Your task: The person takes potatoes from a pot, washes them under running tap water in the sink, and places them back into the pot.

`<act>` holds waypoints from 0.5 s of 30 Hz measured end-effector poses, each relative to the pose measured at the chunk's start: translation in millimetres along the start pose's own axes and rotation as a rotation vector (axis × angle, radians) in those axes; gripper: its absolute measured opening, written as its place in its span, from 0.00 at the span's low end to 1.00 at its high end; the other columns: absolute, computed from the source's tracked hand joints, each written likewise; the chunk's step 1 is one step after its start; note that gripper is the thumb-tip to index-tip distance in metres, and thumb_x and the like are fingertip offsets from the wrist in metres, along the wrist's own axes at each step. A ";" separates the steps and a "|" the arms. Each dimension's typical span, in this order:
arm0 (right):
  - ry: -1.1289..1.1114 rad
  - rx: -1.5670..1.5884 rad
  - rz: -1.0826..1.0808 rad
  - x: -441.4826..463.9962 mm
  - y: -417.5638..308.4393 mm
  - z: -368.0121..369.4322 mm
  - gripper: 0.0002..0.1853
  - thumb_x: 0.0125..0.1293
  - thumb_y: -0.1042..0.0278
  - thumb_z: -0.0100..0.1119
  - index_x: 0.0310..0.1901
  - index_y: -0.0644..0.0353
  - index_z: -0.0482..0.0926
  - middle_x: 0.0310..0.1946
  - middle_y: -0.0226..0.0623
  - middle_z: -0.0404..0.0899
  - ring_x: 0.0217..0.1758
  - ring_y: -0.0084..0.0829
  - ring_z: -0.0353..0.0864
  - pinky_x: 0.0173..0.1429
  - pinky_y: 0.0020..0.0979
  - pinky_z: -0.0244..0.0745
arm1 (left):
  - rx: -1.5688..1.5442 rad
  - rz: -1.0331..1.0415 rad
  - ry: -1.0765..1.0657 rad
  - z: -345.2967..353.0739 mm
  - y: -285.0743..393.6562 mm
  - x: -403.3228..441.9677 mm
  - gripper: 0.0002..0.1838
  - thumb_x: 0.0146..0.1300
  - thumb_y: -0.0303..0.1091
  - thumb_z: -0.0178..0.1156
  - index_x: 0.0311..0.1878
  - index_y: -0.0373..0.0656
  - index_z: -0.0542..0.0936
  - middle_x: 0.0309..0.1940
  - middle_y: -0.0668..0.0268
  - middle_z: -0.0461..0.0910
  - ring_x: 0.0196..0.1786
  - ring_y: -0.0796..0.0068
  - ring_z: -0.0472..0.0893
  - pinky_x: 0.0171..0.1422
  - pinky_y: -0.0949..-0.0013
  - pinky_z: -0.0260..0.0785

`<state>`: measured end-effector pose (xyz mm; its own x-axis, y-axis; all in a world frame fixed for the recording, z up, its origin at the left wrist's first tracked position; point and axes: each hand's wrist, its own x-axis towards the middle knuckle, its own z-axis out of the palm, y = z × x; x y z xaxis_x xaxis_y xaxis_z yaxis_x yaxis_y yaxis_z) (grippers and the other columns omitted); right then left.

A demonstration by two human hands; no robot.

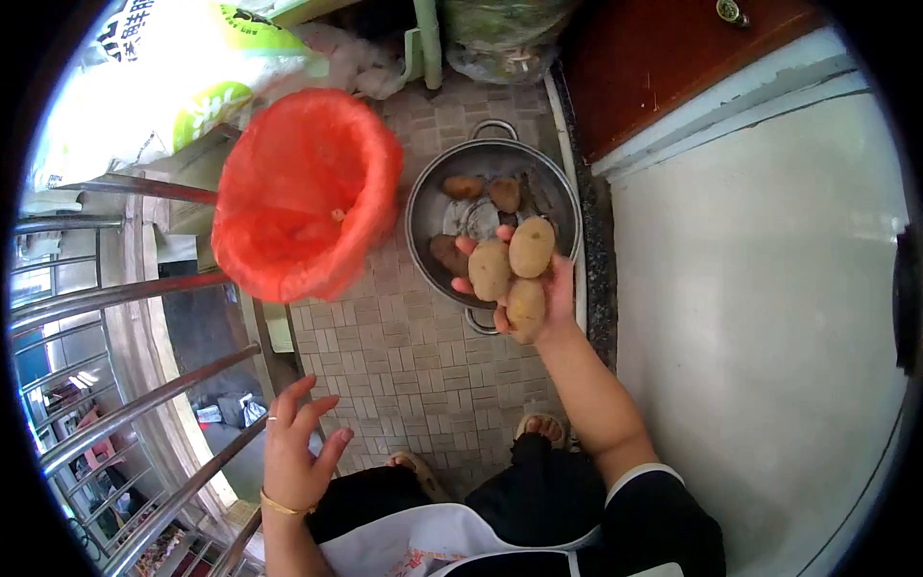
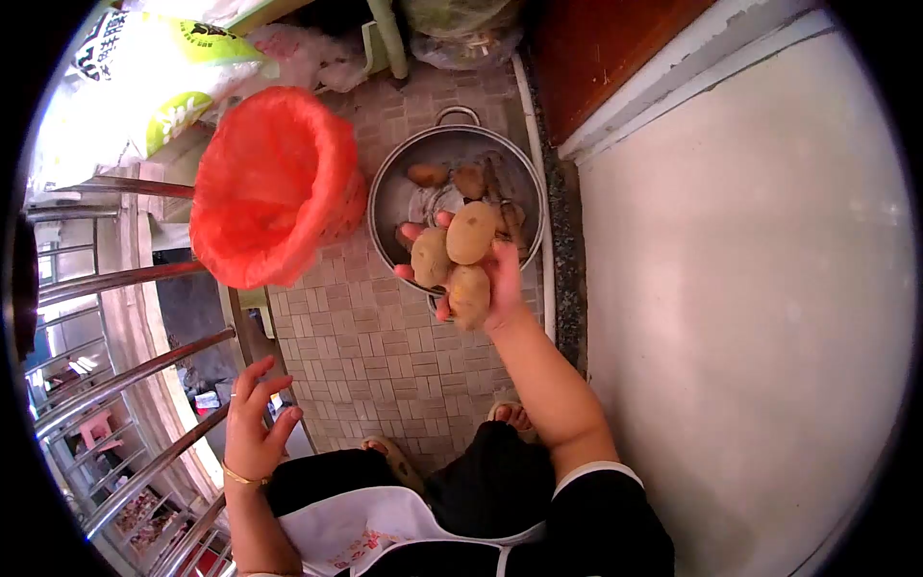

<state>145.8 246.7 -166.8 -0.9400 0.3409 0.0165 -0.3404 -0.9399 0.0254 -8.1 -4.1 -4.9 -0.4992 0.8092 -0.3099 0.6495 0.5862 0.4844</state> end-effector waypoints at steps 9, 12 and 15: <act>0.504 -0.735 0.263 -6.8 -27.0 -52.4 0.35 0.60 0.44 0.51 0.64 0.53 0.55 0.55 0.39 0.67 0.58 0.43 0.69 0.34 0.37 0.78 | 0.018 -0.012 -0.016 -5.9 -1.6 -5.2 0.19 0.44 0.33 0.66 0.43 0.42 0.77 0.54 0.56 0.68 0.54 0.53 0.68 0.56 0.58 0.61; 0.626 -1.313 0.457 9.6 -36.2 -30.1 0.37 0.57 0.46 0.56 0.62 0.58 0.56 0.53 0.39 0.69 0.55 0.40 0.71 0.36 0.36 0.76 | 0.013 -0.009 -0.022 -6.1 -1.9 -3.1 0.19 0.45 0.34 0.66 0.43 0.42 0.76 0.54 0.55 0.67 0.54 0.52 0.68 0.56 0.57 0.61; 0.587 -1.793 0.426 28.4 -48.3 -28.0 0.37 0.54 0.47 0.60 0.59 0.61 0.60 0.54 0.43 0.69 0.55 0.41 0.71 0.44 0.37 0.73 | 0.020 0.005 -0.030 -6.0 -1.5 -2.0 0.19 0.45 0.34 0.66 0.43 0.43 0.76 0.54 0.55 0.67 0.54 0.52 0.68 0.56 0.57 0.61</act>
<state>134.9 301.4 -195.6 -0.7146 0.4307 -0.5512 0.6116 0.0023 -0.7911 -11.5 -6.8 -0.2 -0.4785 0.8130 -0.3318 0.6636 0.5823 0.4697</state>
